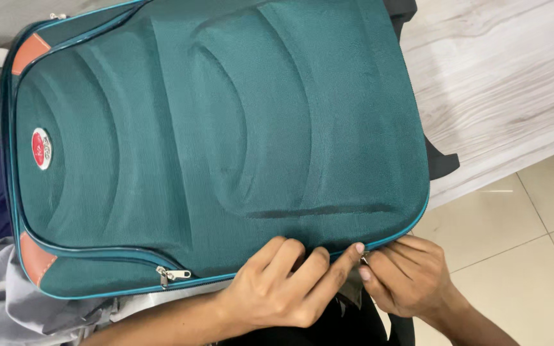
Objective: The person buttons several shirts by hand and places them into a suitcase before closing and zipping the suitcase lid.
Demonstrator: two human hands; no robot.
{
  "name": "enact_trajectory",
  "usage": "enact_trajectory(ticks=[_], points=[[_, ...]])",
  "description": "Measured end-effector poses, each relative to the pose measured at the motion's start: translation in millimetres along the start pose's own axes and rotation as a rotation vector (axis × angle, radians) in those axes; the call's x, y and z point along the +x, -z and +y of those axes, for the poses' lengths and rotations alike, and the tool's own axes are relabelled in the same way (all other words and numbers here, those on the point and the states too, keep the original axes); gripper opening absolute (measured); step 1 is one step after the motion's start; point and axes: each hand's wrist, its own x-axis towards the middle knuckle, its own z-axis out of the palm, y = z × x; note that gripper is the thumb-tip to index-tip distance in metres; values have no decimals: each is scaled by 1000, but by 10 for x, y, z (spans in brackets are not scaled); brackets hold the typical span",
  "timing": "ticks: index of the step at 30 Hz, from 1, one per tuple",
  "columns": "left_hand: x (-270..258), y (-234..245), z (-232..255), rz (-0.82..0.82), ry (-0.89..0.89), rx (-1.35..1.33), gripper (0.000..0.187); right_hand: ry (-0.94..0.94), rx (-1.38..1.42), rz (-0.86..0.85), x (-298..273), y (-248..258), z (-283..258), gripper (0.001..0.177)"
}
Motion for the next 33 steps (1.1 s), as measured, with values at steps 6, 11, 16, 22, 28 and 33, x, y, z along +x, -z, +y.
enact_trajectory(ticks=[6, 11, 16, 22, 28, 33], points=[[22, 204, -43, -6, 43, -51, 29, 0, 42, 83, -144, -142, 36, 27], [-209, 236, -122, 50, -16, -48, 15, 8, 14, 73, -230, -212, -39, 29], [-441, 103, -84, 123, -148, 4, 5, 72, 15, 27, -277, -314, -150, 27], [-497, 130, -78, 156, -150, -71, 15, 176, 57, 15, -288, -501, -184, 30], [-583, 26, 186, 77, -30, -57, 27, 295, -48, -16, -510, -749, -257, 37], [-978, -235, 210, 262, -114, 85, 27, 415, 134, 49, -463, -571, -250, 33]])
